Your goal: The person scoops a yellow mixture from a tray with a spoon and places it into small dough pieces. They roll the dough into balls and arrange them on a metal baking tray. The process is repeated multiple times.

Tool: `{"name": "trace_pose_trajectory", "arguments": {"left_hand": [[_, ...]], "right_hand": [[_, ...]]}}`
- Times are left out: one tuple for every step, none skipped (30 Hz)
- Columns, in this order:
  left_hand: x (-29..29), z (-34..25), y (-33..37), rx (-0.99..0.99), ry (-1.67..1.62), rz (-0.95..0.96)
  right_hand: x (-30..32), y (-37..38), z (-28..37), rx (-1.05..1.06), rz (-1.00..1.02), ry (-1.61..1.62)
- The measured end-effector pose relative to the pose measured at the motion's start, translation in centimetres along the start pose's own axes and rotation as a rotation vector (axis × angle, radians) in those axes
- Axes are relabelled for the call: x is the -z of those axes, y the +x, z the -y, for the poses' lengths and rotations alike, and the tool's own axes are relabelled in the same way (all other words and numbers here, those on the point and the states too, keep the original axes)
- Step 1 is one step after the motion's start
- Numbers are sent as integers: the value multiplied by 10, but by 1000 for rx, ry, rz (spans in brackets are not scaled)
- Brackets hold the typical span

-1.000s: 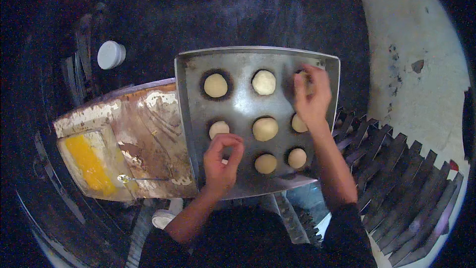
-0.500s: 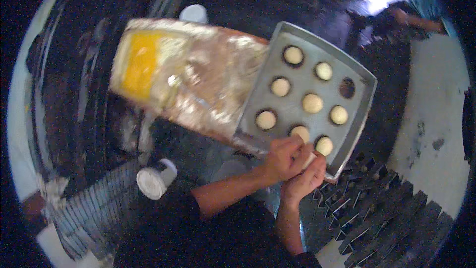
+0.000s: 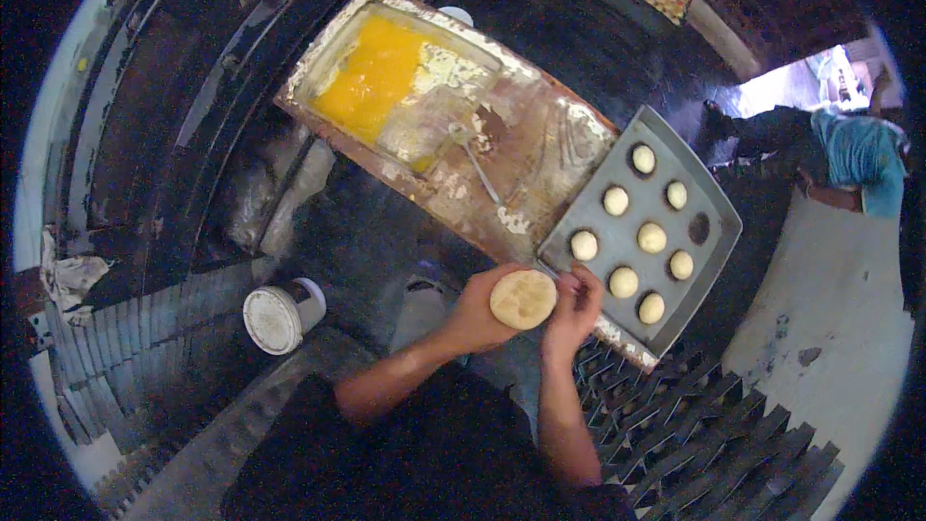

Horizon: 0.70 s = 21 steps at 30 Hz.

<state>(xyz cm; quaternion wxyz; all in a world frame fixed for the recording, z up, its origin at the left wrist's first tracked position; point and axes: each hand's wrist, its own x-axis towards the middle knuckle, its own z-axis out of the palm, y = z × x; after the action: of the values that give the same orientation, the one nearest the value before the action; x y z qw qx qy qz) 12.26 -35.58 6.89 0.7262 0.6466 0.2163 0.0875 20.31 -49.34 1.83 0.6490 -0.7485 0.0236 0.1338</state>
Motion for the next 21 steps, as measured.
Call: {"name": "trace_pose_trajectory", "arguments": {"left_hand": [[21, -4, 6, 23, 29, -25], [41, -6, 13, -22, 73, -41], [62, -10, 22, -62, 121, -54], [84, -13, 28, -100, 173, -62], [107, -12, 33, -55, 156, -51], [129, -8, 36, -12, 137, -36], [151, -4, 40, 31, 117, -16], [175, -2, 41, 26, 86, -43], [200, -3, 43, 18, 60, -67], [225, -2, 44, 9, 35, -88], [246, 2, 36, 86, -104, -147], [264, 7, 37, 126, -180, -166], [280, 11, 38, 164, -252, -189], [295, 12, 38, 203, -318, -209], [317, 17, 53, -104, 51, -145], [328, 17, 62, -126, 90, -171], [337, 15, 71, -149, 133, -196], [345, 13, 75, -172, 183, -226], [351, 9, 78, -113, 191, -241], [357, 5, 78, -52, 197, -258], [361, 2, 78, 8, 202, -274]], "right_hand": [[-26, 12, -22, 14, 92, -24], [-52, 27, -36, 31, 173, -56], [-79, 44, -39, 251, 164, -293], [-106, 62, -42, 469, 155, -526], [-134, 80, -46, 526, 158, -560], [-159, 97, -53, 582, 160, -595], [-176, 108, -61, 638, 158, -631], [-182, 113, -71, 651, 174, -649], [-187, 118, -75, 665, 182, -663], [-191, 118, -81, 678, 189, -677], [-211, 103, -52, 526, 193, -643], [-221, 96, -32, 583, 266, -692], [-229, 91, -15, 642, 344, -736], [-238, 87, 1, 697, 420, -774], [-254, 86, 16, 715, 503, -814], [-272, 87, 28, 731, 591, -852], [-288, 90, 36, 746, 677, -885], [-305, 97, 39, 755, 714, -939], [-321, 104, 40, 765, 753, -993], [-330, 107, 39, 775, 795, -1049], [-334, 106, 34, 760, 819, -1043]]}}
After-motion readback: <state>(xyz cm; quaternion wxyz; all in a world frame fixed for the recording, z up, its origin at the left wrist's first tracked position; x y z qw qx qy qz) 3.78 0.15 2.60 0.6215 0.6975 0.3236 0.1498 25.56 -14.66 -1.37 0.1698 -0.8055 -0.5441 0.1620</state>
